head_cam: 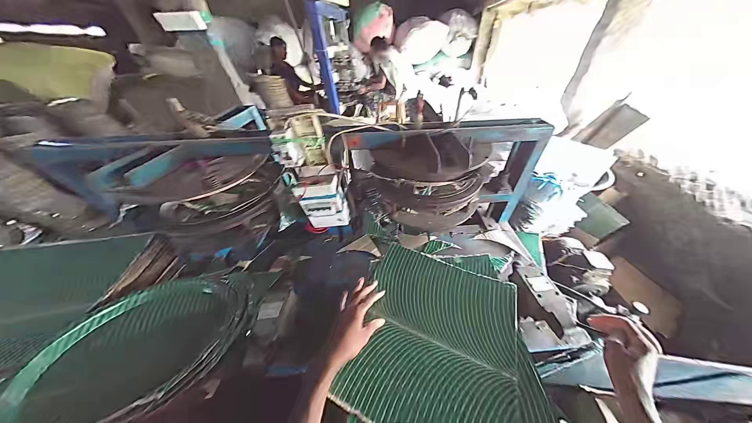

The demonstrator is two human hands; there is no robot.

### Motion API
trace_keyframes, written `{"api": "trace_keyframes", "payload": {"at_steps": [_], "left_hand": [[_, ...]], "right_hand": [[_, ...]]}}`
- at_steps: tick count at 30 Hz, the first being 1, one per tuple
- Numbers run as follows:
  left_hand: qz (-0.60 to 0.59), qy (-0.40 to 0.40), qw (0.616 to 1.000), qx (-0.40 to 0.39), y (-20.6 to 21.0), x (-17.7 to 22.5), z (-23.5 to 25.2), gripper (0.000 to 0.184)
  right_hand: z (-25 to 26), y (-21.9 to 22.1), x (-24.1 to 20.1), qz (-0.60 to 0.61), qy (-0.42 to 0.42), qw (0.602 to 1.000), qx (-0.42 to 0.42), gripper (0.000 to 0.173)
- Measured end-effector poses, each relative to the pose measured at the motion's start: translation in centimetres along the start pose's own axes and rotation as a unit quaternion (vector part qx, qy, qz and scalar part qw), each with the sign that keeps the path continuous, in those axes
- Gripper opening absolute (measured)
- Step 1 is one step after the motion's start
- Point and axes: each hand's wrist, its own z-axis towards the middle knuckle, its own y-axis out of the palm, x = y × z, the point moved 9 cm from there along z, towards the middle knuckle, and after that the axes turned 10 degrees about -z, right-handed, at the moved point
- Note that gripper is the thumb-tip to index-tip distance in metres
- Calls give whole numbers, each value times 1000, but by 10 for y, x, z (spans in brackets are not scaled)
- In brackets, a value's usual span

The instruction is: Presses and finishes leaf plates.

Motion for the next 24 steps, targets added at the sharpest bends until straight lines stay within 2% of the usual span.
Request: {"api": "trace_keyframes", "payload": {"at_steps": [3,6,8,12,14,16,17,20,21,22,24], "left_hand": [[-74,24,991,108,-20,-21,-47,49],[-159,12,980,116,-36,-27,-89,49],[-172,15,978,114,-43,-26,-105,47],[-158,48,978,126,-55,-13,-106,46],[-157,67,976,135,-60,1,-98,43],[-152,79,975,143,-63,12,-91,42],[-149,85,974,145,-64,17,-89,41],[-154,90,974,139,-62,22,-91,42],[-161,88,973,138,-61,19,-94,43],[-173,86,971,137,-58,15,-97,43],[-202,83,966,137,-52,5,-103,42]], "right_hand": [[11,4,4,-79,-30,996,-19,21],[44,23,-20,-226,-47,970,-72,20],[61,44,-68,-256,-101,958,-76,26],[39,115,-222,-203,-304,925,-105,30],[27,161,-273,-168,-384,898,-134,32],[23,197,-308,-154,-435,878,-129,33],[24,208,-319,-151,-442,878,-104,31],[31,212,-329,-145,-422,893,57,16],[35,211,-327,-155,-389,906,64,18],[42,211,-324,-171,-348,921,40,21],[57,220,-313,-237,-263,931,-87,31]]}}
